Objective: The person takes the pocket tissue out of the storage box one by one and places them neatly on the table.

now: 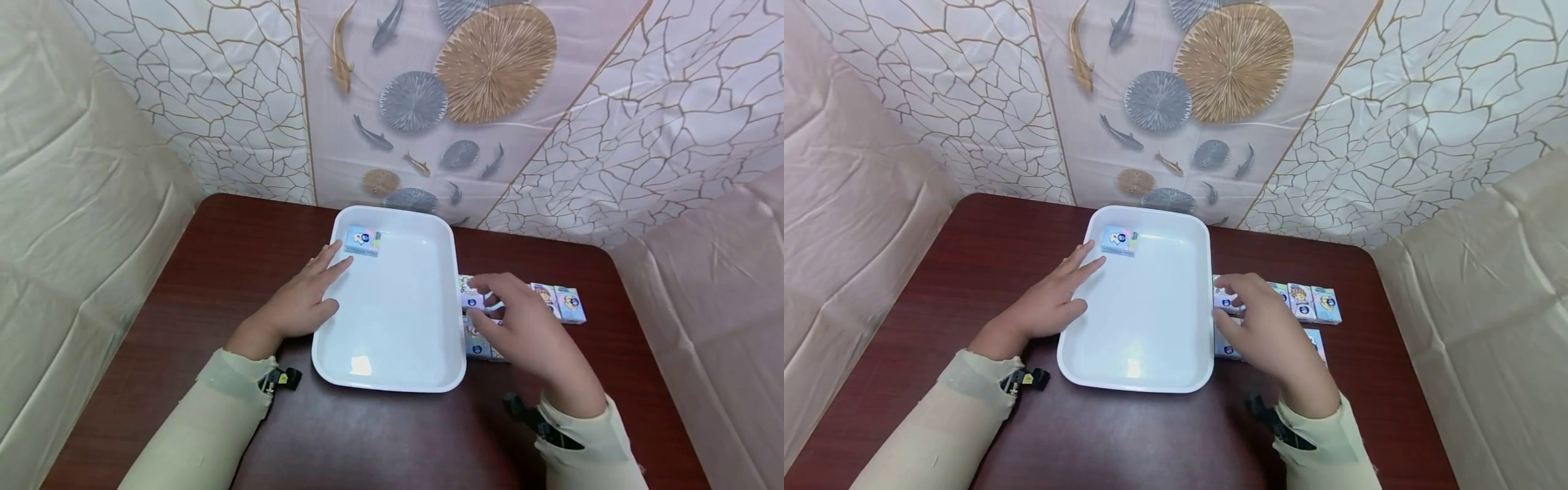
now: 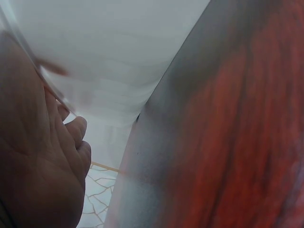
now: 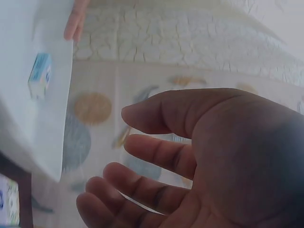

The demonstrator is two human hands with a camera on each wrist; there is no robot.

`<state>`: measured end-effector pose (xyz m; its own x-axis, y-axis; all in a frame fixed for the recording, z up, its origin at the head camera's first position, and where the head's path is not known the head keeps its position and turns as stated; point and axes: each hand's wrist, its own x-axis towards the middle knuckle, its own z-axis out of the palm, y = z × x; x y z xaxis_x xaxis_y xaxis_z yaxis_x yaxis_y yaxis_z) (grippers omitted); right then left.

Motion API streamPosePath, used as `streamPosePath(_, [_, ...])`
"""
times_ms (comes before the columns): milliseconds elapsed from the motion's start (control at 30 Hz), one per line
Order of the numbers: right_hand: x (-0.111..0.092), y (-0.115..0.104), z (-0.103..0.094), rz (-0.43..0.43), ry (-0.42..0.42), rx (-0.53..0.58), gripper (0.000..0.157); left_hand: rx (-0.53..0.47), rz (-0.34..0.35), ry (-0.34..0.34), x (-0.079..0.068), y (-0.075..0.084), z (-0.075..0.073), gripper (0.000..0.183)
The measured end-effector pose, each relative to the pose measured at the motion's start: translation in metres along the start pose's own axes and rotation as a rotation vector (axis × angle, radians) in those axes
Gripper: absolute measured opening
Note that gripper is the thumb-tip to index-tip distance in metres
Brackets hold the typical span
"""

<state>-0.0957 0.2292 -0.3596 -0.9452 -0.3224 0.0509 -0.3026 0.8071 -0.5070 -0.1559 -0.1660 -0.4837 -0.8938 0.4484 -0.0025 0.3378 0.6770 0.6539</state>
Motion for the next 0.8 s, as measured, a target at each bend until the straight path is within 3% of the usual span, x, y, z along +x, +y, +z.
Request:
streamPosePath(467, [0.052, -0.034, 0.011, -0.107, -0.023, -0.04, 0.042, 0.002, -0.004, 0.003, 0.0, 0.0, 0.0, 0.081])
streamPosePath(800, [0.09, -0.051, 0.022, -0.125, -0.061, -0.03, 0.043, 0.005, -0.011, 0.004, 0.0, -0.001, 0.001, 0.081])
